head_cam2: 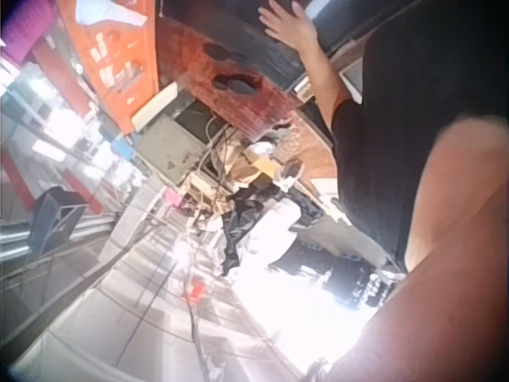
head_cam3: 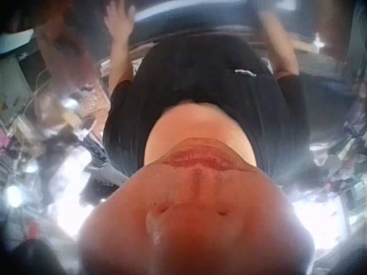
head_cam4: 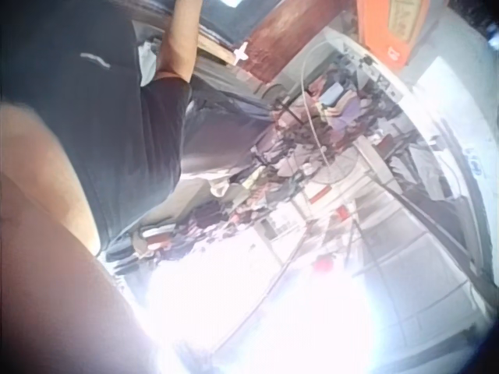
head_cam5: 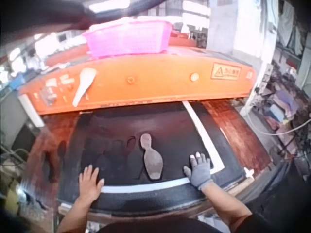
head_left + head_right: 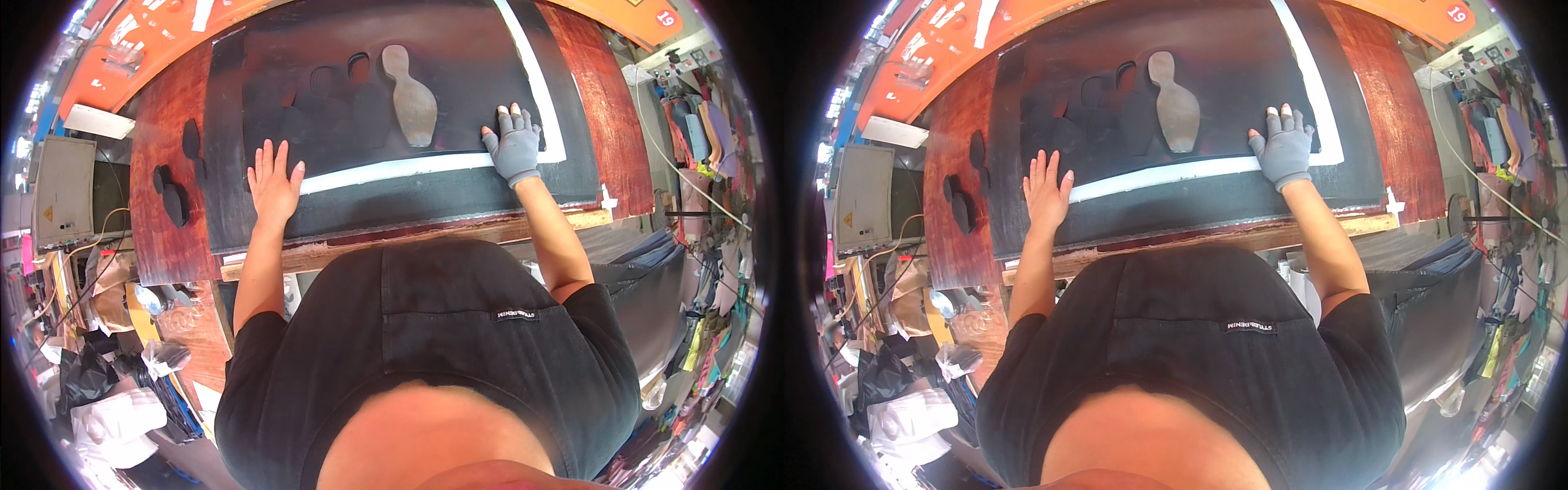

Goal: The person repeatedly places a white strip of material into a hydraulic press, closes the press to compress it, then opens the press and removes the strip. This cycle is repeated multiple times. The person also handles a black rubber mat with oval cutouts, aligning and pressing it under the press.

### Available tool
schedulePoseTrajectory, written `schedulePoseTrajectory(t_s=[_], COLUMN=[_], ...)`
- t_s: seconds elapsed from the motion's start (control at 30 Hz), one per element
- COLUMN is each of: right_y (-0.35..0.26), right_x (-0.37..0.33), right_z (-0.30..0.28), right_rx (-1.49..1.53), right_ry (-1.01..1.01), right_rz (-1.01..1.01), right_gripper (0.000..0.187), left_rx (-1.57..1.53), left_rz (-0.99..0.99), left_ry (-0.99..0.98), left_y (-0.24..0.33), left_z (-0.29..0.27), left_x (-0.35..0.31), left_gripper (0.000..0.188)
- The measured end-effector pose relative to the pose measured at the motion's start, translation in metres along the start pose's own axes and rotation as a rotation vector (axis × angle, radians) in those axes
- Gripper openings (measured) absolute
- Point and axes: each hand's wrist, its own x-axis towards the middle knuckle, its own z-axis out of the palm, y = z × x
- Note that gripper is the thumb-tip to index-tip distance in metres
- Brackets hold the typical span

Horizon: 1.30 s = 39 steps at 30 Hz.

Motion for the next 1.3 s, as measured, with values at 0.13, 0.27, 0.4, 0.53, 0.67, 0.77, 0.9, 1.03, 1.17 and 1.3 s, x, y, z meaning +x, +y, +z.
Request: schedulePoseTrajectory(t_s=[0.13,0.27,0.4,0.53,0.67,0.77,0.9,1.03,1.17,1.3], right_y=[-0.005,-0.036,-0.104,-0.132,-0.113,-0.092,-0.079,-0.081,-0.081,-0.078], right_x=[0.007,0.029,0.057,0.083,0.097,0.105,0.099,0.09,0.086,0.084], right_z=[-0.015,-0.035,-0.031,-0.023,-0.028,-0.033,-0.032,-0.028,-0.03,-0.027], right_rx=[0.052,0.485,0.674,0.5,0.859,1.417,0.783,0.416,0.397,0.438], right_ry=[-0.04,-0.027,0.019,-0.198,-0.272,-0.402,-0.128,-0.246,-0.166,-0.132], right_rz=[0.025,0.0,-0.093,-0.112,0.007,0.299,0.106,0.015,0.023,0.019], right_gripper=[0.062,0.067,0.066,0.067,0.055,0.047,0.057,0.063,0.064,0.048], left_rx=[0.025,-0.203,-0.296,-0.279,-0.306,-0.298,-0.287,-0.302,-0.32,-0.308], left_rz=[-0.093,0.385,0.487,0.446,0.435,0.428,0.431,0.419,0.427,0.422], left_ry=[-0.089,0.096,0.067,0.129,0.119,0.123,0.146,0.138,0.157,0.143], left_y=[0.014,0.085,0.147,0.154,0.149,0.15,0.15,0.15,0.153,0.152], left_z=[-0.015,-0.013,0.01,0.023,0.026,0.027,0.029,0.029,0.029,0.029], left_x=[0.004,0.013,0.007,0.006,0.007,0.006,0.006,0.009,0.009,0.007], left_gripper=[0.055,0.048,0.045,0.044,0.044,0.044,0.043,0.043,0.043,0.044])
